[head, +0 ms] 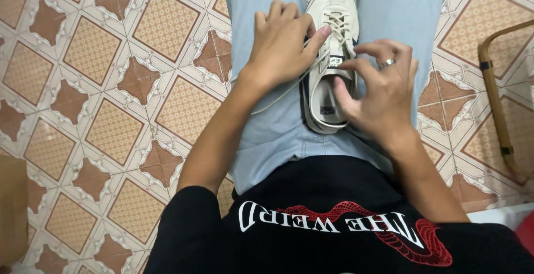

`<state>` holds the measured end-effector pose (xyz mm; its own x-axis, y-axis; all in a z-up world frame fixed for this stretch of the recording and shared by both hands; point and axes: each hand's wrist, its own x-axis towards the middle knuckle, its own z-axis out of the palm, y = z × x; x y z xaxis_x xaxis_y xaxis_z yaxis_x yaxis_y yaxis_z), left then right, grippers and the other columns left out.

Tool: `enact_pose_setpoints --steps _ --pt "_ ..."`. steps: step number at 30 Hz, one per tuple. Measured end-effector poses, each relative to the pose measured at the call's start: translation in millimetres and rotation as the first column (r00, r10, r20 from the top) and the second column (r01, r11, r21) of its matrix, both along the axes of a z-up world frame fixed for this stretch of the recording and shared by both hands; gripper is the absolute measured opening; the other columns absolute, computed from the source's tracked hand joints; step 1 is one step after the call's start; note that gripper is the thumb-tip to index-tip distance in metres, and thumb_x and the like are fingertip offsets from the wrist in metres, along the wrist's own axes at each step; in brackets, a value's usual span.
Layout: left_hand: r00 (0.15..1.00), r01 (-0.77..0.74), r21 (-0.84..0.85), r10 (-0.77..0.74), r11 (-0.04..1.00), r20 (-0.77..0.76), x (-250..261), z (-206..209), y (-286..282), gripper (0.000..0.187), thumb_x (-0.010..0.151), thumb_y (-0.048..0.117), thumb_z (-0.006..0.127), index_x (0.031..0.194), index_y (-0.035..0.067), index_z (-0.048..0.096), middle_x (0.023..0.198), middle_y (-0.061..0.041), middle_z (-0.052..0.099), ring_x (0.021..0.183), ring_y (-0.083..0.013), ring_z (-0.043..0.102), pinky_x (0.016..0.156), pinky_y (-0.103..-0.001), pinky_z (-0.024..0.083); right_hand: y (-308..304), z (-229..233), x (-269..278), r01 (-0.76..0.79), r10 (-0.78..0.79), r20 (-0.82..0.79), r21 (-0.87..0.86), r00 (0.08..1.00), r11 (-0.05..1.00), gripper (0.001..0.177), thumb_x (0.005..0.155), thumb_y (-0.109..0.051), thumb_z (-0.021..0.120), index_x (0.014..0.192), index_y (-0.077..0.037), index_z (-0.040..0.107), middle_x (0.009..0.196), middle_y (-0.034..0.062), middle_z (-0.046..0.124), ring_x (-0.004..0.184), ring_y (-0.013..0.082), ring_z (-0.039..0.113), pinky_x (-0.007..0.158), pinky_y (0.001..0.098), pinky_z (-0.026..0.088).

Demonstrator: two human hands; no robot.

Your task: A person sitting on the floor is threading shoelaces through the eyelets of a white sneaker.

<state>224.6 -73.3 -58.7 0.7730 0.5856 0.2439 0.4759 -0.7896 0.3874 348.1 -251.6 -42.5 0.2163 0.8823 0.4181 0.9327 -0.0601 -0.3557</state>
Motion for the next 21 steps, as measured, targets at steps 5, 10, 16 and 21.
enact_pose_setpoints --steps 5,10,16,21 --pt "0.995 0.083 0.072 -0.079 0.994 -0.059 2 -18 5 0.034 0.100 0.034 0.055 0.090 0.007 0.072 0.097 -0.015 0.063 0.094 -0.0318 0.048 0.083 -0.050 0.033 4 -2 8 -0.024 0.032 0.071 -0.115 0.997 0.993 0.035 0.082 -0.033 0.088 0.107 -0.010 0.083 0.138 0.0112 0.066 0.135 0.0347 0.044 0.110 0.0505 0.032" --pt "0.994 0.101 -0.004 -0.101 0.995 -0.038 -2 -15 7 0.030 0.097 0.033 0.062 0.084 0.008 0.075 0.094 -0.013 0.062 0.092 -0.0293 0.047 0.085 -0.047 0.031 7 -11 15 0.000 0.026 0.179 -0.143 0.983 0.990 0.043 0.077 -0.033 0.090 0.114 -0.012 0.081 0.140 0.0104 0.066 0.139 0.0328 0.042 0.112 0.0504 0.031" --pt "0.991 0.105 -0.157 -0.090 0.982 0.102 -10 -2 12 0.028 0.095 0.037 0.066 0.080 0.014 0.072 0.087 -0.004 0.062 0.085 -0.0231 0.052 0.086 -0.040 0.035 7 -17 16 -0.026 0.023 0.078 0.037 0.997 0.999 0.016 0.085 -0.012 0.084 0.100 -0.009 0.081 0.119 0.0066 0.072 0.120 0.0273 0.062 0.094 0.0403 0.048" --pt "0.962 0.234 -0.322 -0.171 0.917 0.214 -27 8 21 0.031 0.100 0.035 0.065 0.085 0.009 0.073 0.090 -0.004 0.060 0.094 -0.0236 0.058 0.095 -0.040 0.041 3 -20 12 -0.021 0.037 -0.082 0.183 0.996 0.983 0.021 0.084 0.003 0.081 0.105 0.004 0.080 0.113 0.0150 0.075 0.092 0.0285 0.067 0.078 0.0375 0.053"
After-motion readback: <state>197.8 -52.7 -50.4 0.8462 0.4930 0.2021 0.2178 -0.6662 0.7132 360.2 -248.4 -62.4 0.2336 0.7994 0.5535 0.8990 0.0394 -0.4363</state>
